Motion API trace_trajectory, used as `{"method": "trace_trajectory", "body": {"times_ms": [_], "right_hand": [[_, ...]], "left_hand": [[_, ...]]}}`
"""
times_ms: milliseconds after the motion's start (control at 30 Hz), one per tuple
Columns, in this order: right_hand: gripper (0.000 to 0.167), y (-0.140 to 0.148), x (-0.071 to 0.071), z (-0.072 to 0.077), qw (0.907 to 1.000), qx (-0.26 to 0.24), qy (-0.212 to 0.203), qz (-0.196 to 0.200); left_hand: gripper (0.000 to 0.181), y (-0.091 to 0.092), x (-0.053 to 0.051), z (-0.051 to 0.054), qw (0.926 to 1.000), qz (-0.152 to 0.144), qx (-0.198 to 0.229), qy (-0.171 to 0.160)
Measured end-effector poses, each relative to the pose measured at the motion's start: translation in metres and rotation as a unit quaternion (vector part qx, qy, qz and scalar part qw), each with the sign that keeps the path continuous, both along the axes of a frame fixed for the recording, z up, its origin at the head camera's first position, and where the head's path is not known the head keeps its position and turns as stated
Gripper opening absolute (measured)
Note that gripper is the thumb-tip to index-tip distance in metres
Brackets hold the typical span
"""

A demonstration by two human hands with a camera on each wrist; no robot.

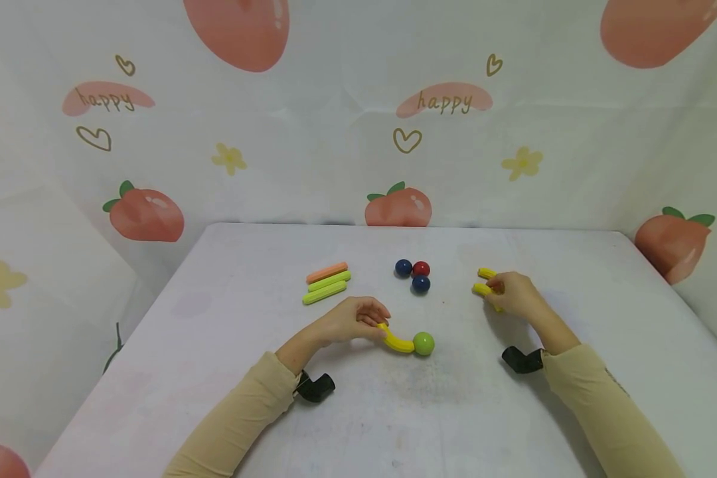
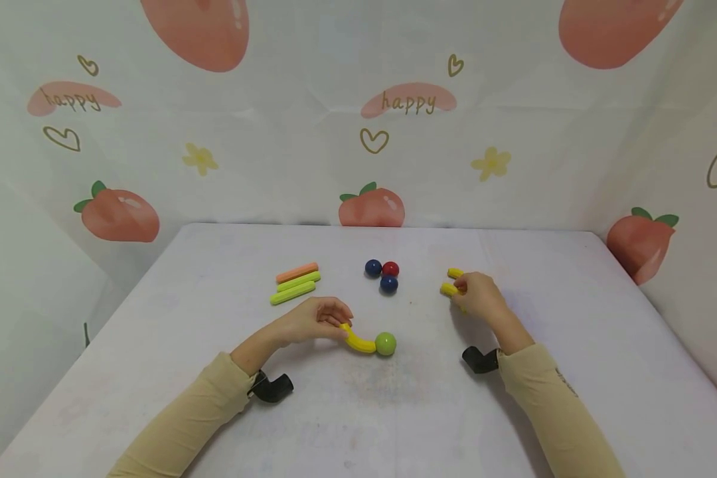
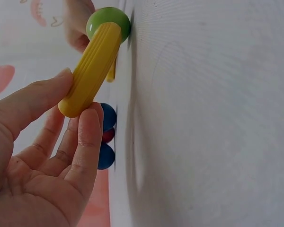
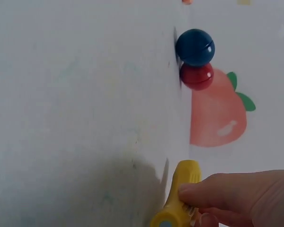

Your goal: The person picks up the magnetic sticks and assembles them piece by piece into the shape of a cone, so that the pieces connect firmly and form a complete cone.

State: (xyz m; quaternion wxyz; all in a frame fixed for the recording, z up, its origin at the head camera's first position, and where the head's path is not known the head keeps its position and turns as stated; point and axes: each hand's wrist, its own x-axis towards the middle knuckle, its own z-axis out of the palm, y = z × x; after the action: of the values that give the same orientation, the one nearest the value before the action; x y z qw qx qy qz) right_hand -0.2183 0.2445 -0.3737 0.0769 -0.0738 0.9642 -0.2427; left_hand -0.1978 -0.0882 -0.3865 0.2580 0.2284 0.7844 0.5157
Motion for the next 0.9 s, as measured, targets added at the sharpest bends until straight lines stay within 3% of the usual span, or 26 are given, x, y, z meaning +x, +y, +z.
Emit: {"method": "trace_trajectory", "body": {"times_ms": [200,400,600,900], "right_hand": [[0.032,-0.012,0.009,0.003,0.9988,-0.034,0.023,0.029],[0.027,-0.028,0.018,0.002,0.99,-0.121,0.04,0.06],[0.029,-0.045,0.028,-0.003,0.9829,-0.173,0.002,0.063],[0.037,-0.06,0.034,-0.014,0.9641,-0.251,-0.078,0.038]], "left_hand": [[0.034,0.0,0.0,0.0,1.0,-0.001,-0.005,0.001],[0.034,0.0,-0.001,-0.001,0.9999,0.0,-0.01,0.003],[0.034,0.0,-0.001,-0.001,0.9999,-0.001,-0.012,0.007],[0.033,0.001,0.0,-0.001,0.9997,-0.005,-0.019,0.013]]}}
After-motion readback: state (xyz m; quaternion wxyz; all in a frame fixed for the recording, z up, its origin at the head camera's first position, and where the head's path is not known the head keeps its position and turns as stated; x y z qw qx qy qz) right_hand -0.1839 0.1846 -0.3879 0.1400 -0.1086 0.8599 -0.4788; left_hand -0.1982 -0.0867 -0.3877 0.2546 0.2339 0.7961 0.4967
